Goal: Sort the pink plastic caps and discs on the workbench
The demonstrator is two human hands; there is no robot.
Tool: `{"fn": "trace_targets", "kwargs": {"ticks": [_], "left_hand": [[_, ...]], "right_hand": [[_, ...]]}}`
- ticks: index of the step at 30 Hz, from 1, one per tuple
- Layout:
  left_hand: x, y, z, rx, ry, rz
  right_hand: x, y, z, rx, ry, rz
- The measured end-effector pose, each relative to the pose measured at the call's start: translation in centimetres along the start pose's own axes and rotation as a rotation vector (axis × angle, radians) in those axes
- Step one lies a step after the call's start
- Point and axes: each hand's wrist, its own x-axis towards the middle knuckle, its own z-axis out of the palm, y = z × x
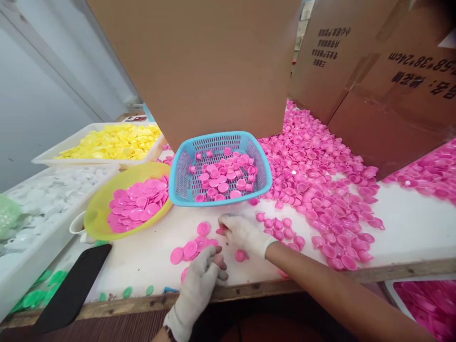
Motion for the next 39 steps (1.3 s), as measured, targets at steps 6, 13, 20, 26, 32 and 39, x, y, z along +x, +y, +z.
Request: {"fn": "trace_targets", "kwargs": {"ticks": [6,13,20,26,32,39], "left_hand": [[0.9,1.6,0.2,-0.492,-0.171,-0.103],[2.5,0.3,2.2,-0.156,-0.134,0.026],[3.4,0.0,2.5,-0.053,-0.239,-0.061],[3.4,0.6,2.5,-0.015,-0.298,-0.113],[2.8,1.5,2.1,0.049,-0.315,-0.026],[3.3,1.7,2.5,0.195,-0.275,0.012]], "right_hand": [[-5.3,-0.9,-2.2,0.047,-0.154,-0.209],[-8.4,-1.7,-3.0,0.059,-0.048,0.243],[-7.4,-0.5,-1.2,0.374,-0.242,0.539],[-7.3,0.5,-1.1,0.274,-0.213,0.467],[-7.3,0.5,-1.3,0.269,-0.229,0.474],[-7.2,0.1,-1.2,0.246,-0.21,0.451]]}}
